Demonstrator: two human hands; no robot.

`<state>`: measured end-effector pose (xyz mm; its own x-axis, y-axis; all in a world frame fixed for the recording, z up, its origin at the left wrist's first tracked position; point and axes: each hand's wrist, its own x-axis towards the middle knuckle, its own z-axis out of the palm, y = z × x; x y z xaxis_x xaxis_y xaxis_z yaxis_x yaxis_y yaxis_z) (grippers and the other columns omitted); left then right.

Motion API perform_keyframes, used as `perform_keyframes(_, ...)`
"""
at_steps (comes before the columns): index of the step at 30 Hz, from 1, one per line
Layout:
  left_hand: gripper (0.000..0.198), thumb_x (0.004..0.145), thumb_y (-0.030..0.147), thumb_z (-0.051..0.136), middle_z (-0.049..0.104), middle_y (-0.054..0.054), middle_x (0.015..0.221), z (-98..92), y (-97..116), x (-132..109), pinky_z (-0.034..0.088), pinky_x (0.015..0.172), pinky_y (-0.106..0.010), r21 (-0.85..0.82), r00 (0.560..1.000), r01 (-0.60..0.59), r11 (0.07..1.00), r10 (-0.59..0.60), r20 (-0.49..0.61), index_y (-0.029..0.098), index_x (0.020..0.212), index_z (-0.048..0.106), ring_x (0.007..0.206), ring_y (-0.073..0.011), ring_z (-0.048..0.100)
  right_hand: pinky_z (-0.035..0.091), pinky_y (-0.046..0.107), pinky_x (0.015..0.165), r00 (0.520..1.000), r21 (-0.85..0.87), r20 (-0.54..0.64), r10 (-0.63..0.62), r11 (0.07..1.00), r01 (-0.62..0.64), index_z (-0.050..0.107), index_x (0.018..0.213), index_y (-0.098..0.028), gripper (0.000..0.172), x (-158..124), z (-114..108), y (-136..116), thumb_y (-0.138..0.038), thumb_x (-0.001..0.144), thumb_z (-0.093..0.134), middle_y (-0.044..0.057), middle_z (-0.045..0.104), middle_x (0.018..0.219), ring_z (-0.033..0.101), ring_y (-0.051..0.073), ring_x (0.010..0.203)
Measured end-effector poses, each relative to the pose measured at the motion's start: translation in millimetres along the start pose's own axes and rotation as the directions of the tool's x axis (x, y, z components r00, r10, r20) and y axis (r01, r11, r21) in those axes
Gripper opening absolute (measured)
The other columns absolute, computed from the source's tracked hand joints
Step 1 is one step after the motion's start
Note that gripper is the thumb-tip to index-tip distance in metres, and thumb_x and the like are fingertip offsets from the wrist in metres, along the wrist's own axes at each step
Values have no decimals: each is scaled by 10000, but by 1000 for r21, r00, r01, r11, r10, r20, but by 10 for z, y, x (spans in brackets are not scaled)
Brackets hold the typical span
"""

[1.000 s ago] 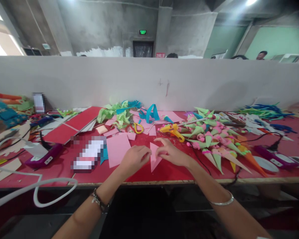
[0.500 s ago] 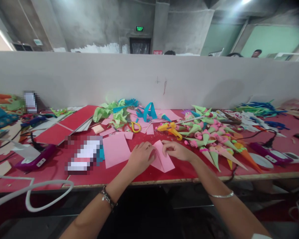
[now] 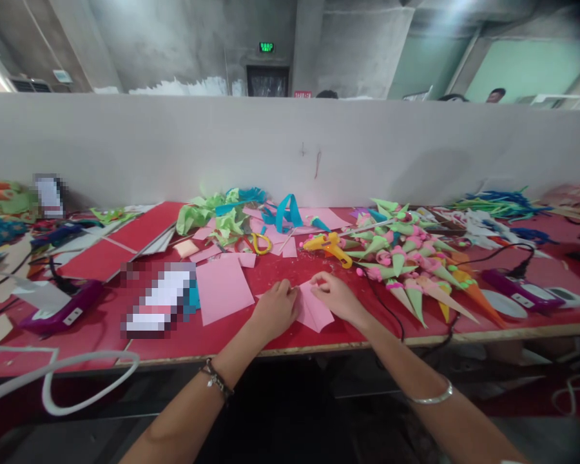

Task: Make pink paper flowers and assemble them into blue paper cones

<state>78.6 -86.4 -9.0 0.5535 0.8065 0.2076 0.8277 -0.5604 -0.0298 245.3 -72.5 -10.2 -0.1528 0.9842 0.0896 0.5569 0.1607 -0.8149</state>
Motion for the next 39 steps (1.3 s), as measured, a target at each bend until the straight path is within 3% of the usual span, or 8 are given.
perform_keyframes(6,351,837,264,364,480,-102,992,6,20,3,429,735,-319,19,1000,-14,1000,14,19,118,1147,439,910,-210,479,304,216,487,992,-176,-126,-4,984,-18,494,883,-211,169,-162,167,-64,-240,746,399,-31,560,550,492,128,477)
perform_keyframes(11,350,843,256,349,494,-117,1005,-15,57,6,432,678,-331,52,1000,-11,999,11,2,104,1143,444,904,-226,483,317,231,546,984,-382,-157,-81,924,15,521,910,-191,204,-232,221,-139,-213,782,363,12,608,599,557,161,574)
perform_keyframes(18,351,842,236,352,510,-124,1031,-30,79,7,419,674,-321,102,1000,-22,995,20,20,97,1149,452,910,-220,487,304,243,552,977,-562,-188,-103,827,-21,565,881,-198,216,-333,154,-123,-173,776,378,48,653,685,563,170,578)
perform_keyframes(26,386,830,217,374,507,-138,1053,-25,73,11,425,685,-327,115,999,-30,993,27,29,80,1188,422,939,-229,485,249,249,490,962,-648,-259,-80,753,-112,594,779,-216,218,-564,-18,22,-179,774,379,24,597,517,525,160,480)
perform_keyframes(31,382,823,211,388,496,-138,1072,-17,75,1,426,696,-341,97,1000,-19,995,17,26,94,1185,419,946,-233,483,236,251,473,943,-654,-322,-77,739,-163,599,767,-219,223,-691,-193,77,-194,770,378,17,589,511,497,147,450)
perform_keyframes(35,386,823,205,379,488,-141,1092,-12,61,-5,427,706,-358,84,1000,-21,996,20,13,87,1188,414,952,-235,477,275,254,483,869,-543,-488,-82,808,-229,585,791,-204,221,-715,-355,34,-228,773,366,38,588,555,515,177,519)
perform_keyframes(37,361,824,226,383,502,-125,1064,-47,50,-16,415,740,-368,34,1000,-17,999,17,2,110,1160,445,945,-229,478,331,253,515,843,-383,-531,-85,912,-149,572,807,-193,216,-682,-365,-26,-244,769,366,47,605,638,537,182,590)
perform_keyframes(39,314,839,255,361,524,-96,1024,-115,44,-46,398,775,-359,-90,999,14,996,-18,-45,153,1105,492,935,-211,481,381,252,554,868,-190,-490,-75,982,-22,556,815,-185,203,-627,-298,-111,-258,765,375,52,612,723,550,179,653)
